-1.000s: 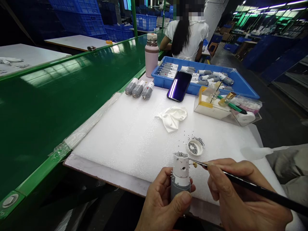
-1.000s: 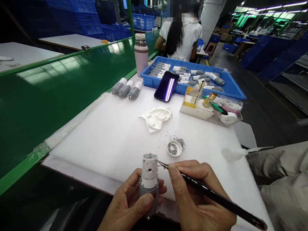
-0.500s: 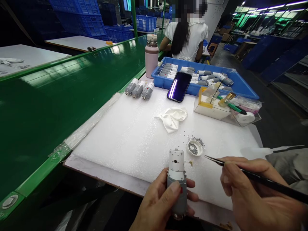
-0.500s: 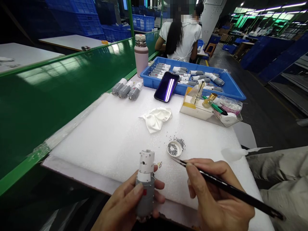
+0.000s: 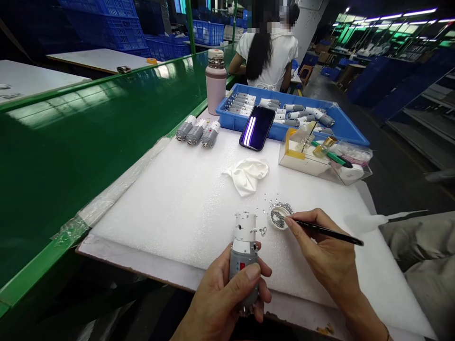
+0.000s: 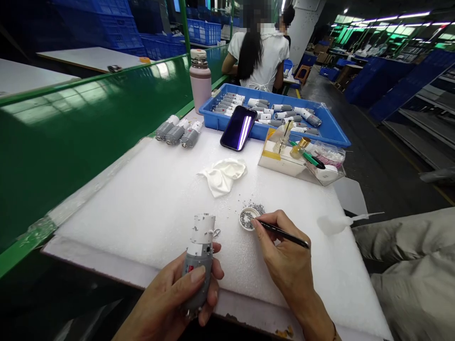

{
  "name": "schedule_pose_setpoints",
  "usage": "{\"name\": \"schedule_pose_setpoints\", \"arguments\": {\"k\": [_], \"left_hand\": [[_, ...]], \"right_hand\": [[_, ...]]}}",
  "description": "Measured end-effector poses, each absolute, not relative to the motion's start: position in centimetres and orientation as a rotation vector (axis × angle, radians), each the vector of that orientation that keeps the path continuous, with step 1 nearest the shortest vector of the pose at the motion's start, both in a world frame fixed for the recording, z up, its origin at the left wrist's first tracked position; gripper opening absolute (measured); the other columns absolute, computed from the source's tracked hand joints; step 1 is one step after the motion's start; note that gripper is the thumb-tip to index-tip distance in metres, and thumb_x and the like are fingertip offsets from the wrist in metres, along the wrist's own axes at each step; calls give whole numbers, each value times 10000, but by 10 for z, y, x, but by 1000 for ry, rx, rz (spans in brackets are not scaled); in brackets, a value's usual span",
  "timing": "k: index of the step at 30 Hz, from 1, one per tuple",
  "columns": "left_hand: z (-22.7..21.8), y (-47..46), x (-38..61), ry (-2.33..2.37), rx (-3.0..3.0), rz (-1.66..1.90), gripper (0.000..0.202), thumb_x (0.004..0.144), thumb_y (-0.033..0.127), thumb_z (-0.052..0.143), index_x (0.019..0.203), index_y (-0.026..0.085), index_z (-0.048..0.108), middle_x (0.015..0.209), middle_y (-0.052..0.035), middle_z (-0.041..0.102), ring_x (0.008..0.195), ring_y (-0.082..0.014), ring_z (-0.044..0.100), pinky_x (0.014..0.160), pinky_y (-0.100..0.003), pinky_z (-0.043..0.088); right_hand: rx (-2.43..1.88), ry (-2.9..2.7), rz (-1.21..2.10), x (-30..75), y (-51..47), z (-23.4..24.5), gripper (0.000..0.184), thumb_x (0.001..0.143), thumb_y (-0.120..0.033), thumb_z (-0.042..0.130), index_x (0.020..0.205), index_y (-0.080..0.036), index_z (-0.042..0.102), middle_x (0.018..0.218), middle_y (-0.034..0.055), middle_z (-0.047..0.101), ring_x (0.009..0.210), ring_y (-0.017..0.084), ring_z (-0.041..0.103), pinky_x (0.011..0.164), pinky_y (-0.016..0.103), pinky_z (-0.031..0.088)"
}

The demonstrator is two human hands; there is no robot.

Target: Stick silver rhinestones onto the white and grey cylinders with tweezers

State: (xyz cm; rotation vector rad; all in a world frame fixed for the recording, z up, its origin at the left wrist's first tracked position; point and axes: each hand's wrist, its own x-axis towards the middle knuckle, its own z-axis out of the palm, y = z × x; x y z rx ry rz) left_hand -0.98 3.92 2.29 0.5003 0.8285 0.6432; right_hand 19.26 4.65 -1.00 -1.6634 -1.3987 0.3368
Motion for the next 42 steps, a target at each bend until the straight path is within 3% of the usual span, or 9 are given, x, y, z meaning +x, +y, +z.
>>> {"name": "schedule_pose_setpoints", "arguments": {"k": [9, 15, 23, 28, 31, 34, 37, 42], "left_hand": [[18, 40, -9, 814, 515, 663, 509, 752, 406, 777, 1124, 127, 570, 757, -11, 630, 567, -85, 498, 533, -218, 392], [24, 41, -10, 871, 538, 630, 449, 791, 380, 731, 1123, 134, 557, 730, 2, 613, 574, -79, 480, 569, -225, 376], [14, 44, -6, 823, 540, 699, 405, 763, 360, 762, 1032, 132, 563, 647, 32, 581, 490, -66, 459, 478, -212, 351], [15, 43, -6, 850, 518, 710, 396, 794, 317, 739, 1081, 134, 537, 655, 41, 594, 490, -57, 470, 490, -194, 374], [19, 45, -3, 860, 458, 734, 408, 801, 307, 739, 1102, 131, 526, 659, 31, 626, 478, -53, 477, 483, -183, 388], [24, 47, 1, 869, 348, 780, 394, 803, 267, 748, 1115, 128, 550, 770, -16, 683, 590, -81, 563, 506, -179, 437], [28, 49, 6, 825, 220, 783, 372, 778, 215, 774, 1092, 122, 597, 831, -44, 701, 712, -117, 632, 518, -180, 478], [35, 49, 7, 743, 60, 743, 261, 760, 164, 775, 997, 121, 672, 714, -25, 687, 576, -82, 607, 489, -153, 483]], "right_hand": [[-1645, -1481, 238, 194, 48, -11, 62, 879, -289, 692, 865, -241, 656, 787, -64, 676, 684, 68, 636, 618, 140, 504], [-1618, -1525, 197, 194, 47, -10, 37, 892, -252, 670, 871, -224, 656, 785, -56, 667, 676, 60, 620, 650, 136, 518], [-1572, -1561, 148, 194, 49, -8, 30, 872, -211, 698, 872, -202, 670, 770, -40, 658, 657, 59, 607, 626, 141, 512], [-1523, -1483, 178, 192, 47, -9, 46, 855, -184, 716, 872, -209, 681, 795, -27, 678, 702, 72, 638, 651, 141, 534], [-1455, -1378, 213, 184, 39, -2, 71, 853, -181, 719, 870, -217, 660, 854, -5, 690, 760, 107, 666, 637, 172, 562], [-1364, -1323, 221, 173, 24, 10, 108, 830, -159, 731, 829, -214, 637, 840, 10, 693, 765, 140, 679, 610, 214, 572], [-1321, -1412, 180, 166, 9, 17, 139, 813, -119, 733, 838, -218, 639, 832, -3, 704, 793, 133, 698, 669, 211, 575], [-1186, -1587, 202, 166, -7, 7, 296, 782, -37, 724, 990, -229, 637, 982, -26, 727, 849, 115, 713, 866, 239, 565]]}}
